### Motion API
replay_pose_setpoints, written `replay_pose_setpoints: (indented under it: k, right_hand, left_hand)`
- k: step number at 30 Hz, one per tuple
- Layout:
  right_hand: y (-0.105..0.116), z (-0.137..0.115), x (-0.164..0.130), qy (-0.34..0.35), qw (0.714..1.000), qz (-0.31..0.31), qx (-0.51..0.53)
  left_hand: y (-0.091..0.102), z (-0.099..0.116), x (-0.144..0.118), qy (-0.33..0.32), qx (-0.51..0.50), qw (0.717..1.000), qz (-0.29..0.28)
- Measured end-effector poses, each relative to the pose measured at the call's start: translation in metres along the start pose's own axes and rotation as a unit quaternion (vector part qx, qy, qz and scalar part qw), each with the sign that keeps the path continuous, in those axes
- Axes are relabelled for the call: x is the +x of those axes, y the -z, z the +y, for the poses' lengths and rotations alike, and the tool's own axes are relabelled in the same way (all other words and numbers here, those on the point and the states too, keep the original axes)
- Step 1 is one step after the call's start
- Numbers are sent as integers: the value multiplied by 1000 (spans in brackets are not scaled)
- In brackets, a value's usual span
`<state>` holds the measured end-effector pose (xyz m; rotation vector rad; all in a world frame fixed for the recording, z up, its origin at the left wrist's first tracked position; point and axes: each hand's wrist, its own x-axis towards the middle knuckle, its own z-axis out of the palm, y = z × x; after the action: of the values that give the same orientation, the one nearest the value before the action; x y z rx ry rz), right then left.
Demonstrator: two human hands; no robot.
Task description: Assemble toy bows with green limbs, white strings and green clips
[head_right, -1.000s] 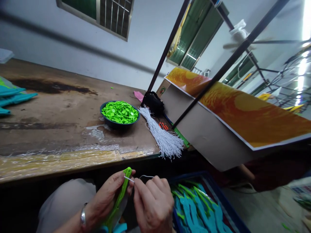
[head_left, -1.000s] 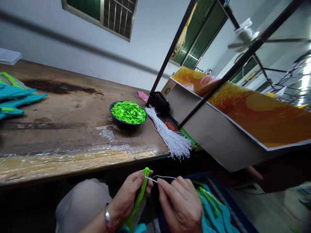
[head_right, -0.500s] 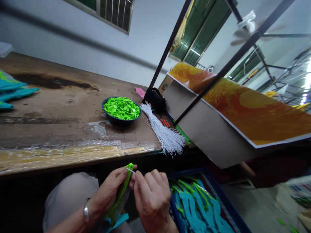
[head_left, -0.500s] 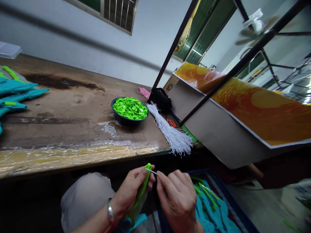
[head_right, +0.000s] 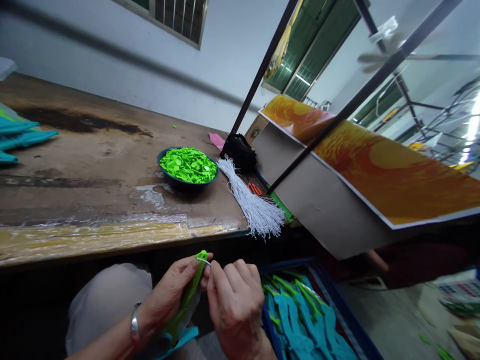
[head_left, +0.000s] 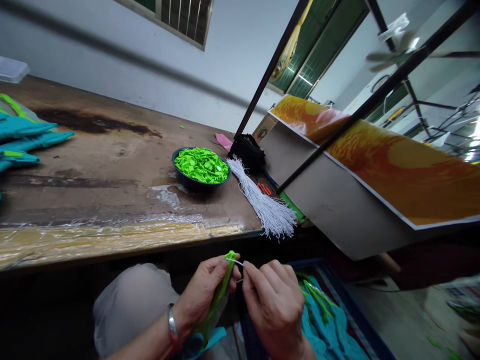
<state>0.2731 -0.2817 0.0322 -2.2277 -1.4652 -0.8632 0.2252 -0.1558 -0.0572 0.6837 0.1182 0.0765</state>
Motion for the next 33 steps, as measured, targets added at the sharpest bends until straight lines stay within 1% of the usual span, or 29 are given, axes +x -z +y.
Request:
replay_pose_setpoints:
  k: [7,11,18,24,29,33]
  right_hand:
    - [-3,-8,1,19,1000,-4,-1]
    - [-3,-7,-1,11,1000,-16,3]
    - [-4,-5,-4,25,999,-34,20]
    - [-3,-6,-5,14,999,-35,26]
    - [-5,-5,-3,-6,999,-47,6]
    - [-14,-8,0,-24,998,-46,-46]
  left_hand:
    - [-3,3,-1,5,13,1000,27]
    - [-4,5,-2,-8,31,999,33]
    - [-9,7,-4,-23,59,997,52]
    - [-14,8,-7,-36,72,995,58]
    - [-14,0,-10,-37,56,996,63]
    - [-14,-2,-11,-22,-32,996,83]
